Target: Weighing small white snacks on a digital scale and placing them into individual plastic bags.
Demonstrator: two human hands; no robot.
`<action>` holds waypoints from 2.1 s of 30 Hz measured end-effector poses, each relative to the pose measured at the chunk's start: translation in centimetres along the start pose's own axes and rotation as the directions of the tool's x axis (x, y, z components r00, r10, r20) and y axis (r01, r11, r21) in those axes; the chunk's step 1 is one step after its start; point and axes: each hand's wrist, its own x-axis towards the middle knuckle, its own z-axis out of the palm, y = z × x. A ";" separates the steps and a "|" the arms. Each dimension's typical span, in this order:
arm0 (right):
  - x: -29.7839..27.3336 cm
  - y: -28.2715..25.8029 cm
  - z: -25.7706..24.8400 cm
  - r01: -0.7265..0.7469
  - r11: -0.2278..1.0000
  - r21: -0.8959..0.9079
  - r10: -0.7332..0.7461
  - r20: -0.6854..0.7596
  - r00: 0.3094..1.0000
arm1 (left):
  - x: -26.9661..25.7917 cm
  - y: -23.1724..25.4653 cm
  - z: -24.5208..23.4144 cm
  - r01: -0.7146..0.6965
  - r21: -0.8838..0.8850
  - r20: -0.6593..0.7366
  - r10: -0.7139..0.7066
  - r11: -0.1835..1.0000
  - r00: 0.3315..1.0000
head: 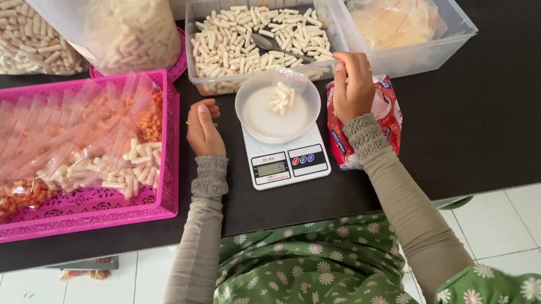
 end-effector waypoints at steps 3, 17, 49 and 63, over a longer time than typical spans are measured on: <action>-0.1 0.1 0.1 0.004 1.000 -0.013 -0.003 0.023 1.000 | -0.1 0.0 -0.1 0.010 -0.001 0.008 -0.010 1.000 1.000; 2.9 -2.3 1.4 -0.295 0.950 -0.098 0.304 0.493 0.815 | -0.1 0.3 0.2 0.061 -0.009 -0.013 -0.061 0.998 0.998; 5.5 -19.8 1.0 -0.280 0.848 0.450 -0.143 0.703 0.697 | -2.7 12.9 -10.2 -0.230 0.217 0.186 0.191 0.949 0.964; 4.6 -27.1 16.1 -0.104 0.923 0.372 -0.352 0.921 0.168 | -1.8 5.7 -23.8 -0.213 0.542 -0.140 0.337 0.813 0.931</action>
